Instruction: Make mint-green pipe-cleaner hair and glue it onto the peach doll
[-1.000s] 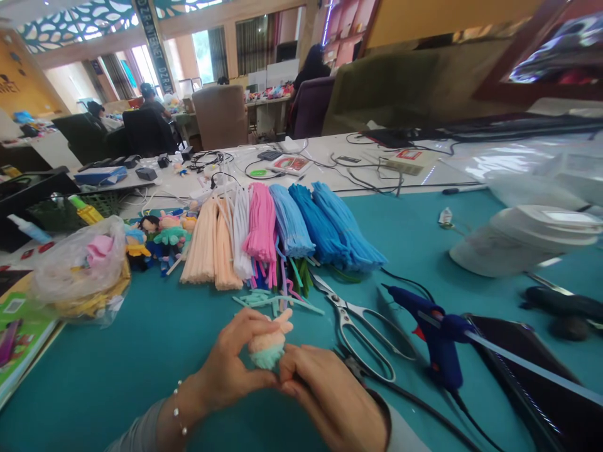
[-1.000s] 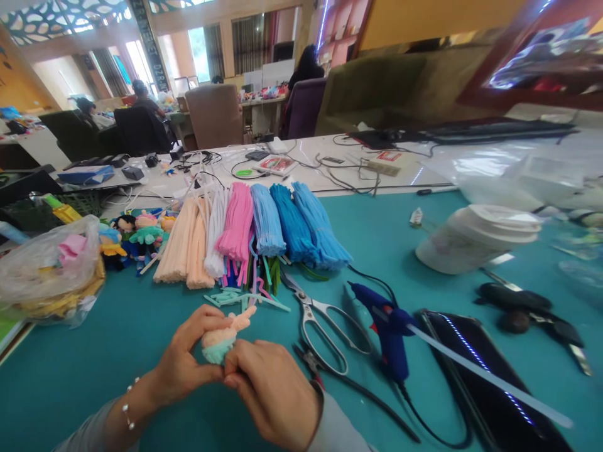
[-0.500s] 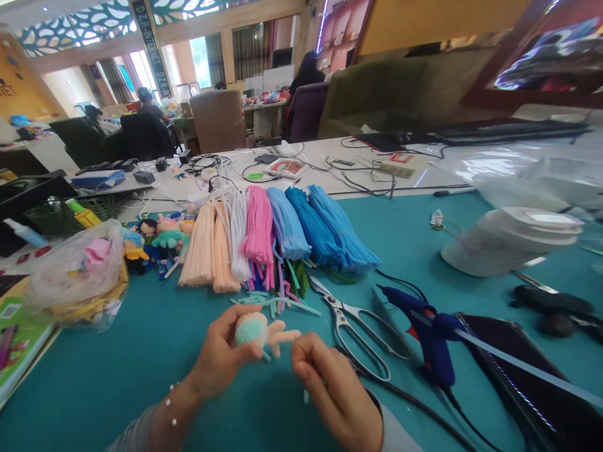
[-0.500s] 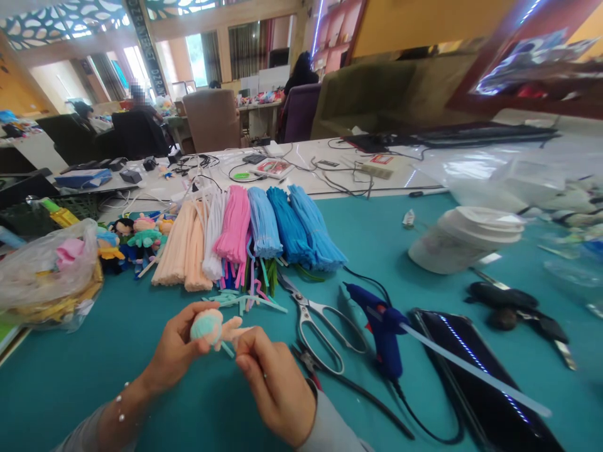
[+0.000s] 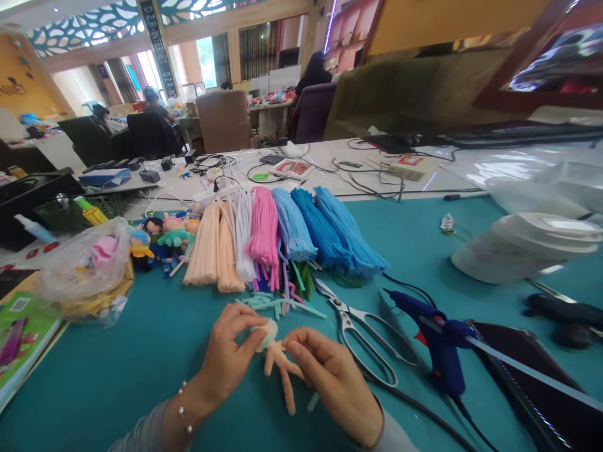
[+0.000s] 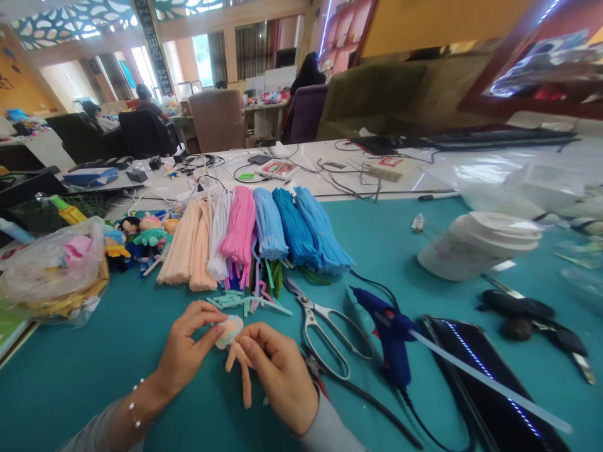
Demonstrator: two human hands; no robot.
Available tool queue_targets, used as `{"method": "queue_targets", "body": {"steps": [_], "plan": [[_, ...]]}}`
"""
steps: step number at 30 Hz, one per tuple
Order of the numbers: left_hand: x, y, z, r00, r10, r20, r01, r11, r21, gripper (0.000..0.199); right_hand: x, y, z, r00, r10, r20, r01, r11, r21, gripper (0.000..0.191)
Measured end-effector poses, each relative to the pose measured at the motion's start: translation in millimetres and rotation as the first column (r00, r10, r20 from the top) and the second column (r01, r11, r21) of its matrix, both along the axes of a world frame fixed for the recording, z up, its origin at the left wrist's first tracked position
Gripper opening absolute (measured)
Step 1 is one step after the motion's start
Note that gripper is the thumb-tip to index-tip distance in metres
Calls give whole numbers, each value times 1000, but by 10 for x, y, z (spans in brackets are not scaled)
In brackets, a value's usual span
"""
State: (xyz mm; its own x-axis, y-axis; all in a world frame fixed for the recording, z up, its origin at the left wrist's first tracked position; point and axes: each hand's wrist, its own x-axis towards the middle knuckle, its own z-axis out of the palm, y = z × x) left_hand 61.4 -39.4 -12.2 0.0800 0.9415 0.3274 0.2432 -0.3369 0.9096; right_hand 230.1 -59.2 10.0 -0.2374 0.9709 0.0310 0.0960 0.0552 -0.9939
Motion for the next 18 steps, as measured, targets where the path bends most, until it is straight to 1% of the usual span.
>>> {"method": "queue_targets", "body": {"steps": [1,2,3,4,5,7,8,10,12,14,16,18], "plan": [[10,-13,5,998,-28,62,30,999,-37,19,-6,3,-3,1000,1,-20,-2,1000,-25,41],[22,-25,6,990,-61,129,75,992,-104,24,-9,3,-6,1000,-5,-31,4,999,-39,42],[37,-36,6,975,-94,199,133,973,-191,29,-10,1,-10,999,-15,-34,13,999,-44,42],[53,-46,6,956,-119,269,197,938,-284,35,-10,-2,-14,999,-23,-36,21,999,-44,42],[68,-53,7,933,-132,334,259,892,-371,40,-8,-6,-19,999,-28,-38,26,999,-39,41],[95,-62,19,891,-119,439,352,792,-499,48,-5,-17,-29,999,-22,-28,22,1000,-18,40],[105,-64,30,877,-97,471,374,753,-541,49,-5,-25,-35,1000,-18,-10,18,1000,0,40],[119,-64,59,864,-48,501,385,704,-597,49,-6,-43,-47,998,-10,54,6,998,59,39],[127,-60,85,861,-21,509,385,681,-623,48,-8,-64,-57,991,-3,134,-16,990,139,37],[132,-54,96,859,-6,512,377,684,-624,47,-10,-79,-63,978,-14,208,-38,969,243,33],[137,-45,92,856,2,517,366,703,-610,47,-10,-85,-65,963,-48,266,-55,929,365,31],[140,-36,78,855,8,519,353,724,-593,46,-10,-82,-62,948,-95,303,-68,872,485,30]]}}
